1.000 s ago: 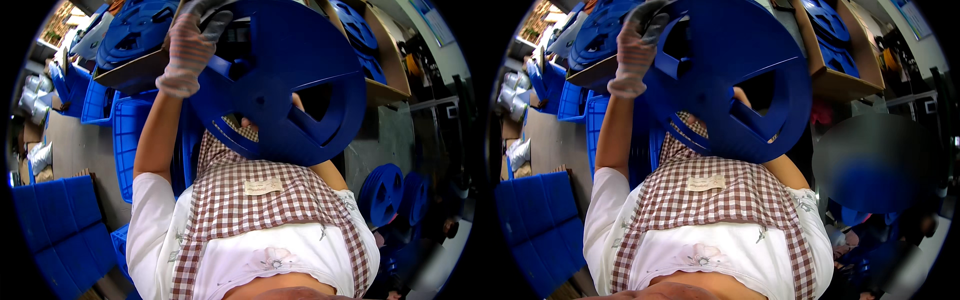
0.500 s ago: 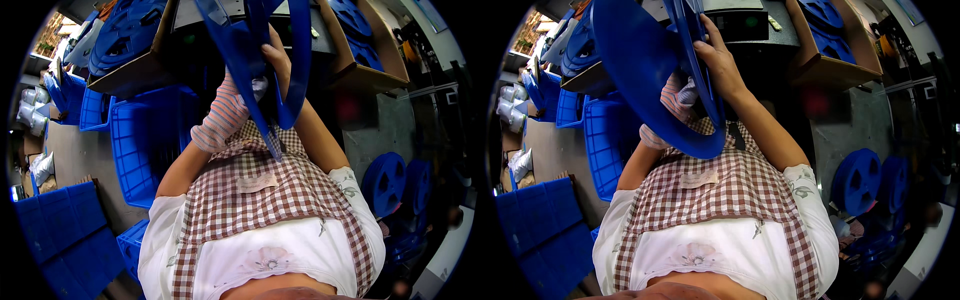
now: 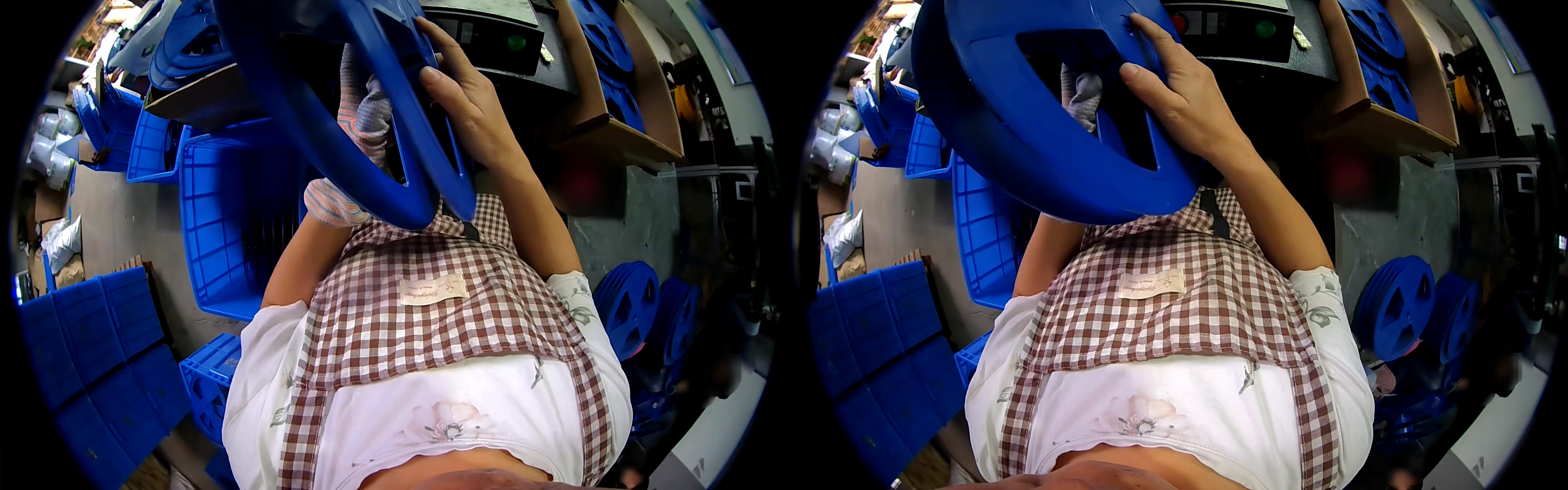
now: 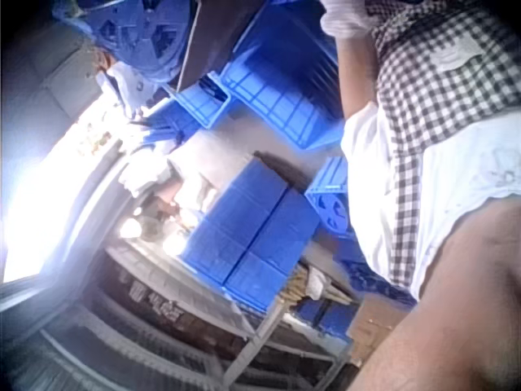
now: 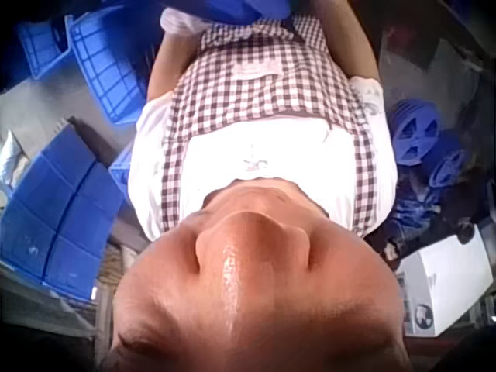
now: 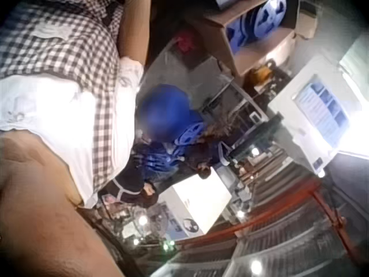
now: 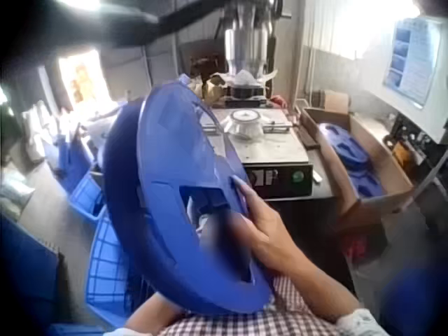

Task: The person repeatedly picks up blue plastic wheel-like parts, places them on a machine, presses a button, and then moves the processed parts into a blue crate. The task involves repetitive handling of identical components in a factory setting.

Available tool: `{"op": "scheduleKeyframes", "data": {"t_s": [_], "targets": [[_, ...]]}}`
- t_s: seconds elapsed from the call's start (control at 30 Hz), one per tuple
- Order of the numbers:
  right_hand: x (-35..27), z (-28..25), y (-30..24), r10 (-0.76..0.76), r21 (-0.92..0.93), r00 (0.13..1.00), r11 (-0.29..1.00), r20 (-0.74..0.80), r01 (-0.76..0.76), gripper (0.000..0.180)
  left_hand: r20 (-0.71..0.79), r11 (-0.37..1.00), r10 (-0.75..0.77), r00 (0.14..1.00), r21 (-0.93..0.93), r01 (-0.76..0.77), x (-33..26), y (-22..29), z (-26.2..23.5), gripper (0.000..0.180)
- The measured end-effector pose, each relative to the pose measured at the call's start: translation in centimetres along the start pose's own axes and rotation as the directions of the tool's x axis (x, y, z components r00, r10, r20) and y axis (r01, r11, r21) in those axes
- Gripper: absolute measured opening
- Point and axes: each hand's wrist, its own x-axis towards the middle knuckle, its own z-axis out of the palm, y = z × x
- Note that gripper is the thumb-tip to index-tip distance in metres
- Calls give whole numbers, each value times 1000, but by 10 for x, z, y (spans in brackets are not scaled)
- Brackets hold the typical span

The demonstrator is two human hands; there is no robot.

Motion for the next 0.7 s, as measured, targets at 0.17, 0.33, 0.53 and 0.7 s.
{"op": "scheduleKeyframes", "data": {"t_s": [0.17,0.33,0.53,0.7], "targets": [[2,2,2,22,-118,999,993,-33,-26,64,-8,1000,18,1000,-22,-18,4,1,0,49],[4,0,19,97,-63,995,993,-24,-98,64,-86,993,106,991,-37,-110,9,-3,0,51],[7,3,19,-19,-65,999,998,-29,18,68,-152,987,125,980,-77,-138,10,-5,-4,53],[8,2,14,26,-47,1000,999,9,-25,70,-108,992,-4,994,-128,-10,6,-10,-9,55]]}}
